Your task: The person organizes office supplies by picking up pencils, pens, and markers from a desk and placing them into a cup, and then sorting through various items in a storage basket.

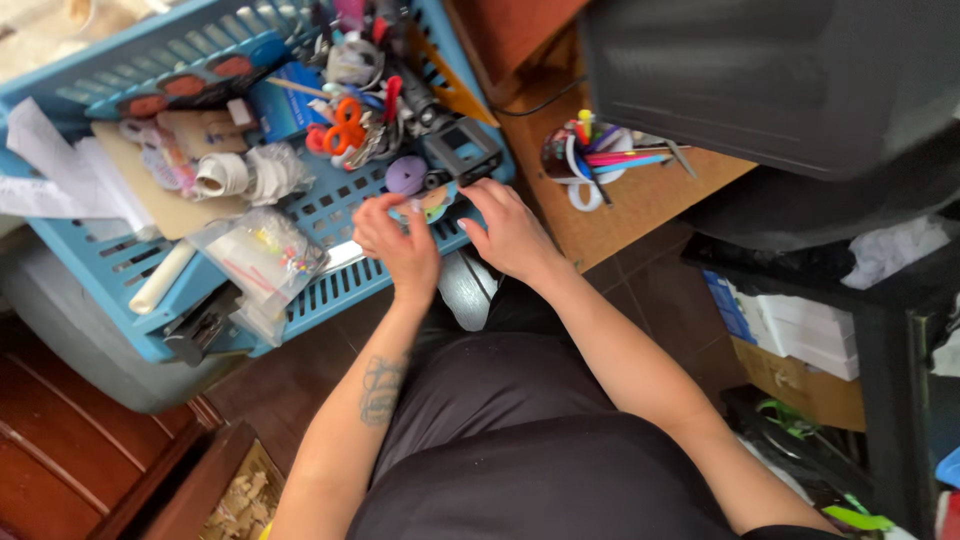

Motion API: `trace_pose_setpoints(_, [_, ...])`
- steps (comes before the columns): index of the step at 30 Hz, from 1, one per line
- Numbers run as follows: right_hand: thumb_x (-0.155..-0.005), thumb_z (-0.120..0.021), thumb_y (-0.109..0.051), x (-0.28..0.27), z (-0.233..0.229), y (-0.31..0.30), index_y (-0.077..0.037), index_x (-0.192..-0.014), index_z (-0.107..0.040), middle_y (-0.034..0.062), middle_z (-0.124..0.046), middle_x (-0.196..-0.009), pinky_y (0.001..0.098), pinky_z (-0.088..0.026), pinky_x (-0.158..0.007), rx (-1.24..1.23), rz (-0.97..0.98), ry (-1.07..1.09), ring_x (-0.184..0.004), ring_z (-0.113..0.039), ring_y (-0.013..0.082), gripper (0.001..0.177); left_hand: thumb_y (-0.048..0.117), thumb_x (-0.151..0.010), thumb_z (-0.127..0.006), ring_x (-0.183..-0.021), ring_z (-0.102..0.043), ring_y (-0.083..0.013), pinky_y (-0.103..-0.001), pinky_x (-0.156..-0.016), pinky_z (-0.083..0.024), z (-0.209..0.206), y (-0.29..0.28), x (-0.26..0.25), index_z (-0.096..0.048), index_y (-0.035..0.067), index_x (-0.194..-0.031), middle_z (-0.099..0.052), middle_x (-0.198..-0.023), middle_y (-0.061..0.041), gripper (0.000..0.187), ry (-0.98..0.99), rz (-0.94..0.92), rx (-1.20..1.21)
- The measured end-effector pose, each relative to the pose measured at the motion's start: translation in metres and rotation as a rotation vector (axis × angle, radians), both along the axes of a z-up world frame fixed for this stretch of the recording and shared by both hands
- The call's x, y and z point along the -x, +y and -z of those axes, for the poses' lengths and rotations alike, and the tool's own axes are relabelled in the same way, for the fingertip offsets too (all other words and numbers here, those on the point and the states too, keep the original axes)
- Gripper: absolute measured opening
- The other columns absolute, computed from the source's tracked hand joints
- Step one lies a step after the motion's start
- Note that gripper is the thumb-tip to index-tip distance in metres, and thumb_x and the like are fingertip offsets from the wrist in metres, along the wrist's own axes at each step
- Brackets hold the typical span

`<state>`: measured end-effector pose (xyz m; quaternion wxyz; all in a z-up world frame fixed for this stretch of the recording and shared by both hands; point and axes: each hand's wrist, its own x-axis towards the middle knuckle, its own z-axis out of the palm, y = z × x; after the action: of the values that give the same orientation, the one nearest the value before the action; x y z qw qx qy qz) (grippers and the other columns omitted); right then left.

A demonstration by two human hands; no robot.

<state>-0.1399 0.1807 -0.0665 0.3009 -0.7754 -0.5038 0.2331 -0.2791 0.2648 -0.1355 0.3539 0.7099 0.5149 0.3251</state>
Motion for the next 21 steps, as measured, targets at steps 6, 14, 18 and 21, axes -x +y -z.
trace_pose_setpoints(6, [-0.093, -0.069, -0.014, -0.035, -0.043, -0.068, -0.003, -0.119, -0.069, 0.0106, -0.072, -0.11, 0.0314, -0.059, -0.08, -0.027, 0.15, 0.391, -0.091, -0.073, 0.0198, 0.028, 0.013, -0.089, -0.077, -0.122, -0.047, -0.0342, -0.046, -0.108, -0.034, -0.057, -0.053, -0.051, -0.061, 0.011, -0.116, -0.054, -0.124, -0.014, 0.031, -0.147, 0.4, -0.194])
trace_pose_setpoints(14, [-0.094, -0.074, -0.023, -0.134, -0.017, -0.169, -0.004, -0.112, -0.073, 0.0103, -0.078, -0.1, 0.0301, -0.057, -0.079, 0.27, 0.436, 0.311, -0.089, -0.075, 0.0171, 0.026, 0.019, -0.064, -0.098, -0.128, -0.046, -0.0388, -0.047, -0.109, -0.039, -0.056, -0.091, -0.132, -0.033, 0.0, -0.143, -0.046, -0.138, -0.022, 0.105, -0.155, 0.554, 0.097])
trace_pose_setpoints(18, [-0.088, -0.079, -0.024, -0.181, 0.032, -0.169, -0.005, -0.143, -0.05, 0.014, -0.065, -0.131, 0.0336, -0.056, -0.088, 0.117, 0.383, 0.329, -0.11, -0.068, 0.0226, 0.065, 0.015, -0.05, -0.102, -0.134, -0.047, -0.0369, -0.042, -0.106, -0.047, -0.045, -0.086, -0.17, -0.011, -0.002, -0.152, -0.036, -0.151, -0.025, 0.138, -0.204, 0.488, 0.236])
trace_pose_setpoints(21, [-0.083, -0.084, -0.017, -0.202, 0.063, -0.151, -0.006, -0.159, -0.03, 0.019, -0.045, -0.153, 0.0358, -0.051, -0.099, -0.042, 0.282, 0.407, -0.134, -0.052, 0.0264, 0.093, 0.008, -0.053, -0.099, -0.131, -0.058, -0.0311, -0.039, -0.109, -0.051, -0.045, -0.076, -0.187, -0.02, 0.003, -0.153, -0.053, -0.144, -0.018, 0.128, -0.389, 0.615, 0.319])
